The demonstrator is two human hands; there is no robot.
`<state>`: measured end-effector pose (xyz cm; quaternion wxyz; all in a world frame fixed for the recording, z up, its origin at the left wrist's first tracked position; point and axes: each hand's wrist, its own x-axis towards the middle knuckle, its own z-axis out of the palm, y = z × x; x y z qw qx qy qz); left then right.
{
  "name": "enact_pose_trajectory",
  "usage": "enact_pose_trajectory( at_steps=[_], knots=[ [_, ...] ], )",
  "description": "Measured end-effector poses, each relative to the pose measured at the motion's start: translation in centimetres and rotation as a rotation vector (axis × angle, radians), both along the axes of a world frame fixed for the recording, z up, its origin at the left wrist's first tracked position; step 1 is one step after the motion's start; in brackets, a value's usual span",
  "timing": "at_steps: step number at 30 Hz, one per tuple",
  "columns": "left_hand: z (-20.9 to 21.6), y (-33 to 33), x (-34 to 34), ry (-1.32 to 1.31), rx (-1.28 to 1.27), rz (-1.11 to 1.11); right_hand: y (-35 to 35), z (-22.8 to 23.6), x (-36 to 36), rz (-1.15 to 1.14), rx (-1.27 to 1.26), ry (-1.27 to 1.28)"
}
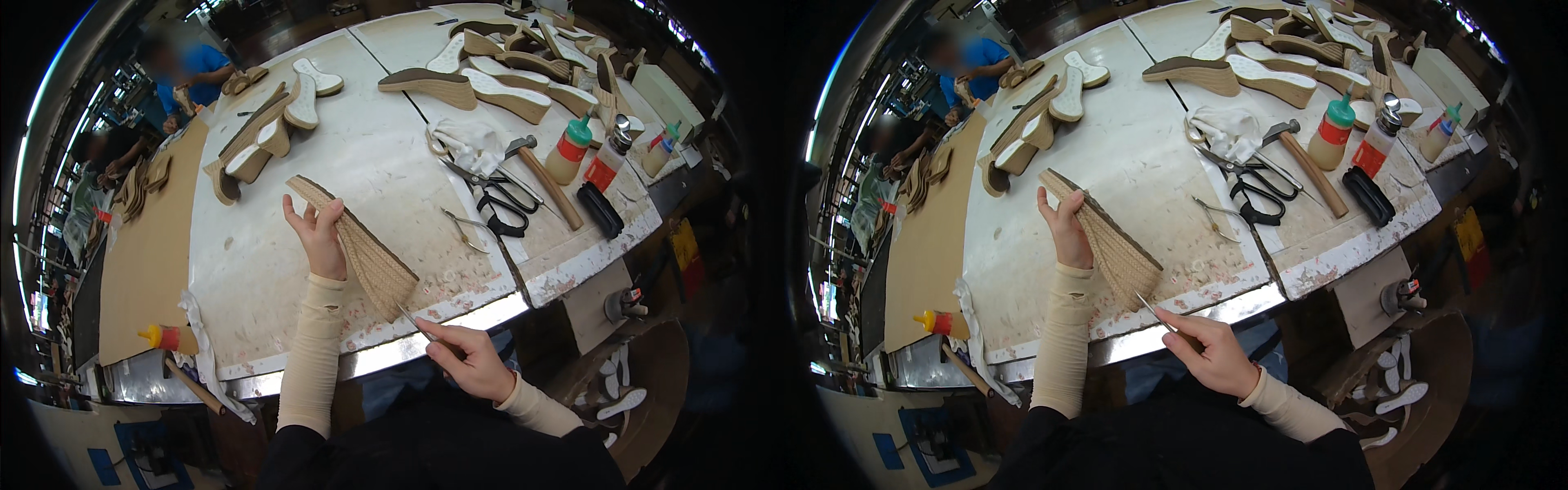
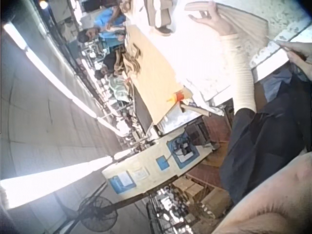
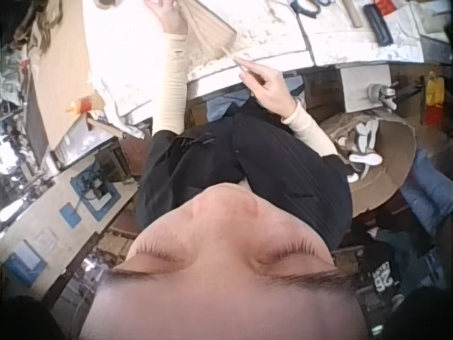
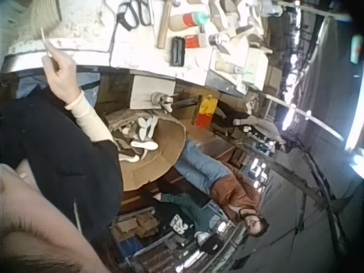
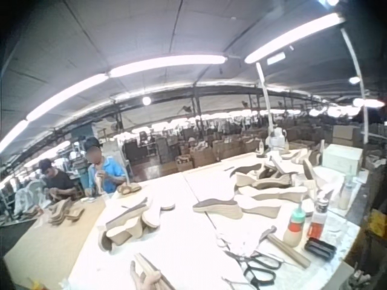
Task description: The person uses a metal rod and a wooden-handled tool to scrape and shape the sides of stacked wooden shoe heel components. They repeatedly turn the heel, scrape along its edges, and inspect the surface while working at a table with other heel parts and tools.
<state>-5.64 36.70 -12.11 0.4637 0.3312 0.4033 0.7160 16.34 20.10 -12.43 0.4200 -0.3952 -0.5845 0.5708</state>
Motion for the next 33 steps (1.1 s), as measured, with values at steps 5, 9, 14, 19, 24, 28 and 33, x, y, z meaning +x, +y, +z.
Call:
enact_pose_trajectory(
  at_steps=[5, 9, 14, 19, 24, 28, 33],
  knots=[
    [-0.5, -0.3, -0.4, -0.128, 0.063, -0.027, 1.2, 0.1, -1.5, -0.005, 0.047, -0.024],
    [0.1, -1.5, -0.3, -0.1, 0.029, 0.012, 1.8, 0.3, -2.3, 0.006, 0.086, -0.071],
    [0.7, -1.7, -0.2, 0.01, 0.037, 0.112, 2.3, 0.5, -2.4, 0.049, 0.083, -0.093],
    [0.7, -1.9, -0.7, -0.037, 0.076, 0.07, 3.0, 0.8, -2.4, 0.145, -0.089, -0.027],
    [0.9, -2.1, -0.9, -0.012, 0.082, 0.099, 3.7, 2.1, -2.2, 0.096, 0.358, -0.412],
    [1.0, -2.2, -1.0, -0.012, 0.082, 0.115, 3.6, 2.9, -2.0, 0.098, 0.531, -0.618],
    [1.0, -2.1, -1.0, -0.021, 0.112, 0.118, 3.8, 1.8, -2.4, 0.108, 0.296, -0.2]
  ],
)
